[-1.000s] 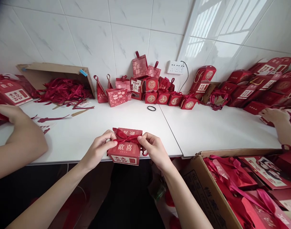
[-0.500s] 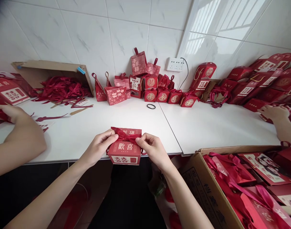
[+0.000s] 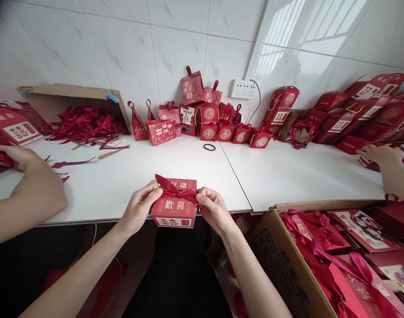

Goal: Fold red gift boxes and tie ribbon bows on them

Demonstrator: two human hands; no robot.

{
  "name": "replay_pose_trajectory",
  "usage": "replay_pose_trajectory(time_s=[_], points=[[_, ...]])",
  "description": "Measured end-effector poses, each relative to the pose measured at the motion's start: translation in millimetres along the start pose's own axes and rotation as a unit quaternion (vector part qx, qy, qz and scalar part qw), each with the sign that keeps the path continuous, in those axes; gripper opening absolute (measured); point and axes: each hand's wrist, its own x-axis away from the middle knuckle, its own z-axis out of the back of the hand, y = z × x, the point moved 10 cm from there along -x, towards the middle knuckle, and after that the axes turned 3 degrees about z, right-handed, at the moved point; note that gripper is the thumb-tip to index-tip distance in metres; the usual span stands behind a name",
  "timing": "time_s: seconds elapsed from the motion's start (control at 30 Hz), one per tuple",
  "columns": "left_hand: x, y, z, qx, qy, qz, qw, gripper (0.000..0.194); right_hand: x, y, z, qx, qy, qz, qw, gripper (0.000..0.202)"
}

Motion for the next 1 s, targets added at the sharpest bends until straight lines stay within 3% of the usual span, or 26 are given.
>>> replay_pose_trajectory(time_s=[0.1,0.17,0.23,0.33,0.4,0.47,0.57,0.83,0.9,1.0], points=[[1,2,2.8,-0.027,0.016,0.014,0.999,0.035,-7,-22,5,0.147,-0.019,0.023,0.989,0.040],[1,4,2.4,-0.050,0.010,0.024,0.998,0.036,-18,-49,8,0.259,0.003,0.066,0.964,0.037],[-2,9,0.4,-0.080,-0.004,0.027,0.996,0.034,-35,-70,-2,0.356,0.001,0.085,0.931,0.038],[-7,21,-0.4,-0.143,-0.007,0.004,0.990,0.024,-60,-57,-41,0.471,-0.129,0.016,0.872,0.037],[-7,34,0.6,-0.183,0.012,-0.043,0.982,0.012,-69,-44,-62,0.484,-0.196,-0.017,0.853,0.028],[-4,47,-2.8,-0.213,0.018,-0.104,0.971,0.005,-74,-41,-73,0.453,-0.207,-0.013,0.867,0.015],[3,57,-14.2,-0.248,-0.006,-0.170,0.954,0.016,-74,-41,-73,0.394,-0.183,0.010,0.901,0.010],[7,56,-26.2,-0.278,-0.061,-0.191,0.940,0.035,-80,-45,-52,0.376,-0.087,0.031,0.922,0.012],[6,55,-25.9,-0.278,-0.066,-0.183,0.941,0.036,-79,-45,-40,0.351,-0.058,0.017,0.934,0.013],[3,55,-26.0,-0.280,-0.076,-0.157,0.944,0.036,-62,-48,-3,0.297,0.049,0.005,0.954,0.027]])
